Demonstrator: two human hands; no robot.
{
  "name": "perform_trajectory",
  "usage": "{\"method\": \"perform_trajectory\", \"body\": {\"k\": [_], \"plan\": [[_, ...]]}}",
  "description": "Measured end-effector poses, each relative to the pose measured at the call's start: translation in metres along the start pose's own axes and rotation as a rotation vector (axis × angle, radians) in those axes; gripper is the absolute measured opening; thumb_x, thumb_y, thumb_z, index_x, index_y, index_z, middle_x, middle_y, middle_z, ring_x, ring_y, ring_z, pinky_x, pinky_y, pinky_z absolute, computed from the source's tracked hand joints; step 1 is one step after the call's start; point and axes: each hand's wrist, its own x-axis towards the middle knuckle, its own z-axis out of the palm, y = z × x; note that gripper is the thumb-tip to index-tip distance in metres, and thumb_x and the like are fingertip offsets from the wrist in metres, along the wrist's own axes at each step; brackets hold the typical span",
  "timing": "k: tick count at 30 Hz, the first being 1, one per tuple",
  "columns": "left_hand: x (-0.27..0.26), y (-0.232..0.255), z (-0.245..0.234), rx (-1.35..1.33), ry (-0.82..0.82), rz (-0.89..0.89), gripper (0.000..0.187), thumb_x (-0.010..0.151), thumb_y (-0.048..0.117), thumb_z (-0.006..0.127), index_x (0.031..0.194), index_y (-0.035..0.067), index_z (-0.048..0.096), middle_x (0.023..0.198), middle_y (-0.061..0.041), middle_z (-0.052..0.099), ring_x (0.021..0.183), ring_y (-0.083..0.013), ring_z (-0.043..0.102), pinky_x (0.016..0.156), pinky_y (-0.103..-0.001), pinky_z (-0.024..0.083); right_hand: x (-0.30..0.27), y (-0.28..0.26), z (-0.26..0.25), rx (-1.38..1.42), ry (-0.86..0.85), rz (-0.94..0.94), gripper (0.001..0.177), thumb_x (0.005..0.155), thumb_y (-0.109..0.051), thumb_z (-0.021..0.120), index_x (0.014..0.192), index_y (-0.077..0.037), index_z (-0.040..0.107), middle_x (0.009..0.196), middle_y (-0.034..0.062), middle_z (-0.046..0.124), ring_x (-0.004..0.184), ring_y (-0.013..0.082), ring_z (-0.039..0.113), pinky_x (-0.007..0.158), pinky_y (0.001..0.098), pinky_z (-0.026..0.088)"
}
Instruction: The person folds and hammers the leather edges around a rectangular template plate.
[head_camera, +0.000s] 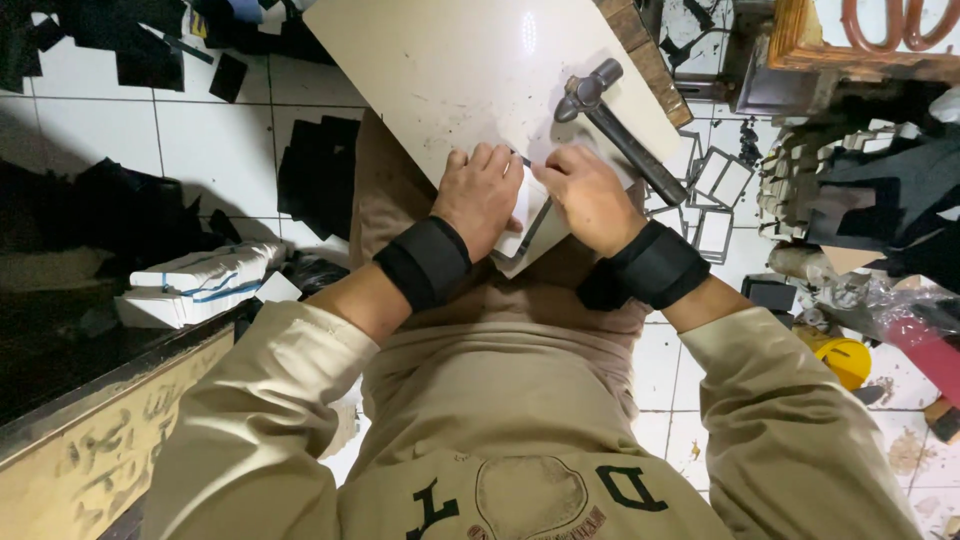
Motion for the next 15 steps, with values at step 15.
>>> {"method": "perform_trajectory", "body": {"k": [15], "plan": [[-0.002, 0.002, -0.001, -0.042, -0.015, -0.013, 0.078, 0.070, 0.043, 0.086, 0.139, 0.019, 0.060, 0.114, -0.009, 0.055, 0.113, -0.0279, 0.049, 0.095, -0.050, 0.036, -0.006, -0.001, -0.009, -0.008, -0.045, 0.093, 0.026, 0.091, -0.008, 0.062, 0.114, -0.004, 0.074, 0.101, 0.0107, 0.064, 0.098, 0.0311, 0.059, 0.085, 0.0405, 0.048]]}}
